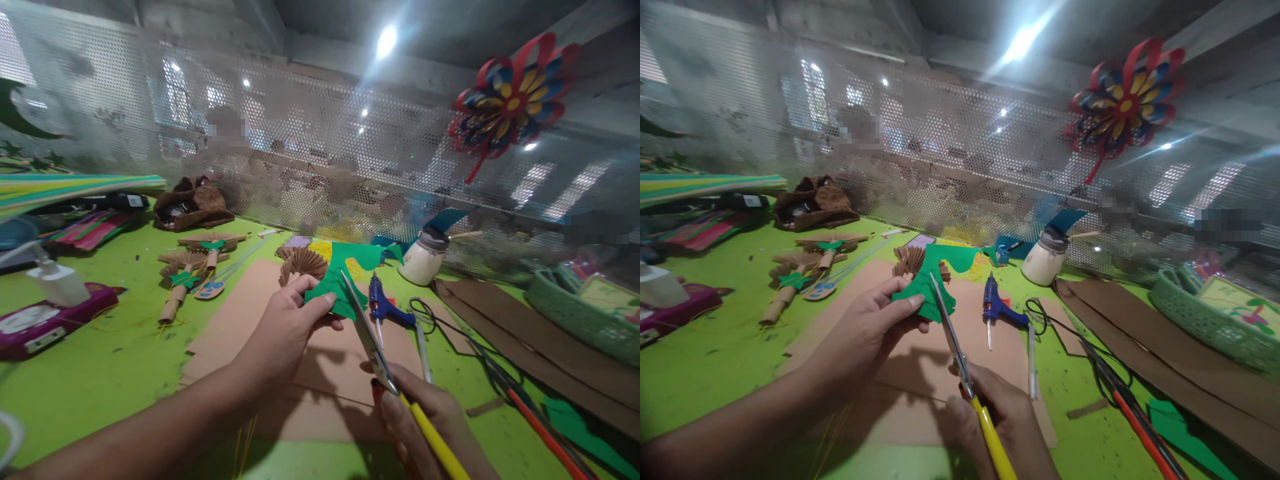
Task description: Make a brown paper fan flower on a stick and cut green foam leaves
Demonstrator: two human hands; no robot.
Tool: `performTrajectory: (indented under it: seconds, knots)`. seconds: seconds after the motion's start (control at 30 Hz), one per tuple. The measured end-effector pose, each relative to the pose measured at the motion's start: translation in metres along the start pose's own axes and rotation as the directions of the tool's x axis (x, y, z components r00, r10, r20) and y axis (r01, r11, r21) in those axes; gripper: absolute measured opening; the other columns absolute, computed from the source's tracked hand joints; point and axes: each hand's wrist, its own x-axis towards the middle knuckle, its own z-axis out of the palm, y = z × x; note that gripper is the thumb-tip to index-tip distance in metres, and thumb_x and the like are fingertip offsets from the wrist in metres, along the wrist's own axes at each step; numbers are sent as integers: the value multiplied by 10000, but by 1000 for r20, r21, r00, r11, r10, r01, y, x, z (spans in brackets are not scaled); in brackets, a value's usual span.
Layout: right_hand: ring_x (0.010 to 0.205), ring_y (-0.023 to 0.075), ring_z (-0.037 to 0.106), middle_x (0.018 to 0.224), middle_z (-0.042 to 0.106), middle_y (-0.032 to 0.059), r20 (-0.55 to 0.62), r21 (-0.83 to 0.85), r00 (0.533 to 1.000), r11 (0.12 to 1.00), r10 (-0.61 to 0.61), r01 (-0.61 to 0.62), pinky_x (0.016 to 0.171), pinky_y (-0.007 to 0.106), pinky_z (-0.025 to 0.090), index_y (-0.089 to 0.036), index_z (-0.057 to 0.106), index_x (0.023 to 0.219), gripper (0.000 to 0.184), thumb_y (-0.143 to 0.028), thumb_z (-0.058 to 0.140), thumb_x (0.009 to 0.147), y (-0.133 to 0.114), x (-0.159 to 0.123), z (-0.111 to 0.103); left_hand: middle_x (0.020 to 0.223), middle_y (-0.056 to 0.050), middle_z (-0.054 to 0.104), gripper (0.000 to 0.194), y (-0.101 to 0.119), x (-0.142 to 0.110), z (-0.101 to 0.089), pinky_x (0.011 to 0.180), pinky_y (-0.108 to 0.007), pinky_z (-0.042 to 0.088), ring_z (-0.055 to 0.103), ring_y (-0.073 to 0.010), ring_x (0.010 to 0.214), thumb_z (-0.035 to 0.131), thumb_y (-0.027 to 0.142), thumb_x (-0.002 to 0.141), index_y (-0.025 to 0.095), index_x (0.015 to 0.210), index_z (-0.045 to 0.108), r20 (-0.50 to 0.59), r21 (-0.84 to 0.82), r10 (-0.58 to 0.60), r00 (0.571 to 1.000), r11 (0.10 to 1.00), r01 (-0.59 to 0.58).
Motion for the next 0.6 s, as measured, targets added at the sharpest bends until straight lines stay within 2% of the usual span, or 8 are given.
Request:
performTrajectory:
  seconds: [0.13,0.43,0.6]
  knots:
    - [456,100,343,541,395,-20,45,49,999,998,24,-26,370,198,243,-142,662,976,494,-577,483,825,-3,0,-1,856,-55,644,113,0,0,0,685,-267,492,573,-120,692,598,215,799,125,868,599,6,15,14,1000,1000,-14]
    - [453,104,355,537,414,-12,44,80,998,995,49,-52,371,194,277,-137,675,974,507,-586,503,811,0,0,-1,835,-49,652,126,-1,1,0,677,-273,494,576,-127,682,630,228,768,138,855,619,3,-5,11,1000,1000,-11]
    - [465,117,375,547,436,-3,21,51,998,996,67,-68,391,208,306,-153,682,964,521,-612,504,794,-1,0,-1,832,-48,638,122,-1,0,0,686,-276,500,577,-132,703,598,244,798,135,852,614,7,-14,-1,1000,1000,1]
